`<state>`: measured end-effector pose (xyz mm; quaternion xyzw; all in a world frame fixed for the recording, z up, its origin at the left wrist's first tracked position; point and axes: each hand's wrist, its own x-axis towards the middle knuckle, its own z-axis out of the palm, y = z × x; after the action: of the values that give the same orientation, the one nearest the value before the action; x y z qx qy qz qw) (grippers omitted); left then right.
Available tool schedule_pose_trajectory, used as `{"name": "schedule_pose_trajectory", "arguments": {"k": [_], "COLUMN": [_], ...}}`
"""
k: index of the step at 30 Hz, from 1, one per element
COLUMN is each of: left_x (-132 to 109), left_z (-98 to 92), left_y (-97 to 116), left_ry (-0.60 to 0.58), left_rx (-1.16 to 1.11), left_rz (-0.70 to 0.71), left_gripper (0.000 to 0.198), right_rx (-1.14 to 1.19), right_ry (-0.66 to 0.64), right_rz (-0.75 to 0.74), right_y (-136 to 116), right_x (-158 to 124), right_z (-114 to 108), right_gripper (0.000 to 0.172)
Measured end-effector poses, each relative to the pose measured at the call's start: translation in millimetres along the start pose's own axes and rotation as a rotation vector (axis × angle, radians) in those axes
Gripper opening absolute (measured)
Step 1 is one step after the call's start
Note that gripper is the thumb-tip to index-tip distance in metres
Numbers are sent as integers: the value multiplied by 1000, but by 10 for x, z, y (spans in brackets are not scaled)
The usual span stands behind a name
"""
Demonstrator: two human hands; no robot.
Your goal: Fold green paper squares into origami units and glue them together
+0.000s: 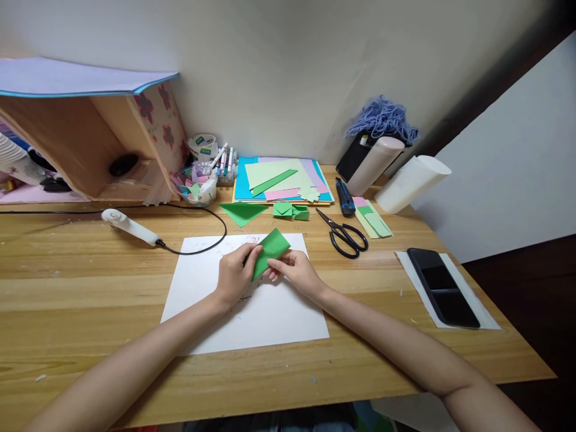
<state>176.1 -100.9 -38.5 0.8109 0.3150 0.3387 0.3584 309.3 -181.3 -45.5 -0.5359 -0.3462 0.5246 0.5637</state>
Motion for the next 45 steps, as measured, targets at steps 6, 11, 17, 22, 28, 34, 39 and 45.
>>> {"name": "schedule_pose_trajectory", "arguments": {"k": [6,11,17,22,28,34,39,45], "left_x": [11,24,44,53,91,135,147,162], "left_z": [-4,-12,-19,-27,-17,-32,-52,-59], "left_y": [-29,-39,-27,-40,-74,-96,-106,-135], "left_ry": [-3,-8,-16,-22,-45,-83,-105,-142], "left_rx": [-3,6,-33,-83,-112,-115,-100,-101], "left_rz": [8,48,12,-38,-91,-126,-126,-105], "left_gripper": [21,21,21,24,28,30,30,30], "right_rx": [2,15,27,-15,-39,12,-56,18], "right_ry": [17,99,91,70,-16,-124,-146,-225], "right_rz": [9,-30,-29,-46,-1,39,40,91], "right_y": [-7,5,7,-17,1,-38,-56,-33], "right_x": [7,29,55,67,125,152,143,176], "right_z": [1,-27,-78,-105,-189,-256,-273,-346], "right_gripper": [34,30,34,28,37,45,42,43]}}
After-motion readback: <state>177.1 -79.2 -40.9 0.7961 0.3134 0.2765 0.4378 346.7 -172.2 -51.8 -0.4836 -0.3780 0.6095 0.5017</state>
